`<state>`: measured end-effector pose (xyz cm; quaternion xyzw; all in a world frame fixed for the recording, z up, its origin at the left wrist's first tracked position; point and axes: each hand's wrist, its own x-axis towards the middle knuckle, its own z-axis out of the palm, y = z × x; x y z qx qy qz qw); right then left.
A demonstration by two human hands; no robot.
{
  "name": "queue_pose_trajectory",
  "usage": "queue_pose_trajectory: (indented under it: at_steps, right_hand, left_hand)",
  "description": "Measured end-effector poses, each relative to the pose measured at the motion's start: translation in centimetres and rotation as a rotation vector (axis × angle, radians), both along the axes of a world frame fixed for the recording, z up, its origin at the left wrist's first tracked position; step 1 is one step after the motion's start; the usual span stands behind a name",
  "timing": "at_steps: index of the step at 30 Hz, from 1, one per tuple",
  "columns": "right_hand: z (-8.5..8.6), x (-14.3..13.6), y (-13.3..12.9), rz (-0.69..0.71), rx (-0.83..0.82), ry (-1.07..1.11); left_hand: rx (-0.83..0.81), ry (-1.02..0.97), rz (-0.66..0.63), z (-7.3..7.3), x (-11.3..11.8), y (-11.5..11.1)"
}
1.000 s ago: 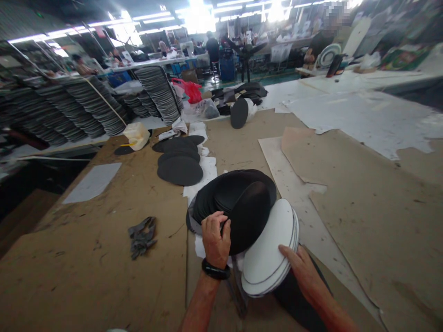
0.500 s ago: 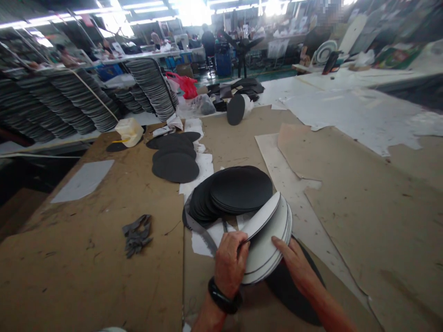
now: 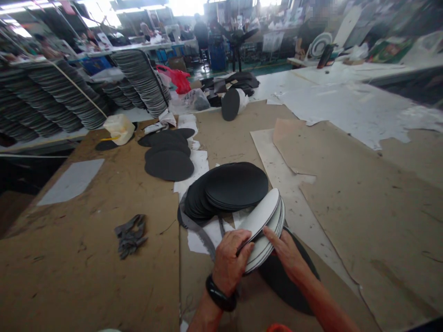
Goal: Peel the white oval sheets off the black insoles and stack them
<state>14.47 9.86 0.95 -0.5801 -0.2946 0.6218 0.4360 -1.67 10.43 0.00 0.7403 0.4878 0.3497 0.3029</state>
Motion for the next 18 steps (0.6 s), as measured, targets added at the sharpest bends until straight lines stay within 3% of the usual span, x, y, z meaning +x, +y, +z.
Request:
queue_pose_trajectory:
  at_steps: [10, 18]
  right_hand:
    - [-0.2, -0.2, 0.2, -0.001, -0.022, -0.004]
    - [-0.7, -0.3, 0.3, 0.016, -0.018, -0.001]
  left_hand:
    - [-0.124, 0.048, -0.051, -0.2, -0.3, 1.3]
    - [-0.194, 0.076, -0.064, 0.8, -0.2, 2.4]
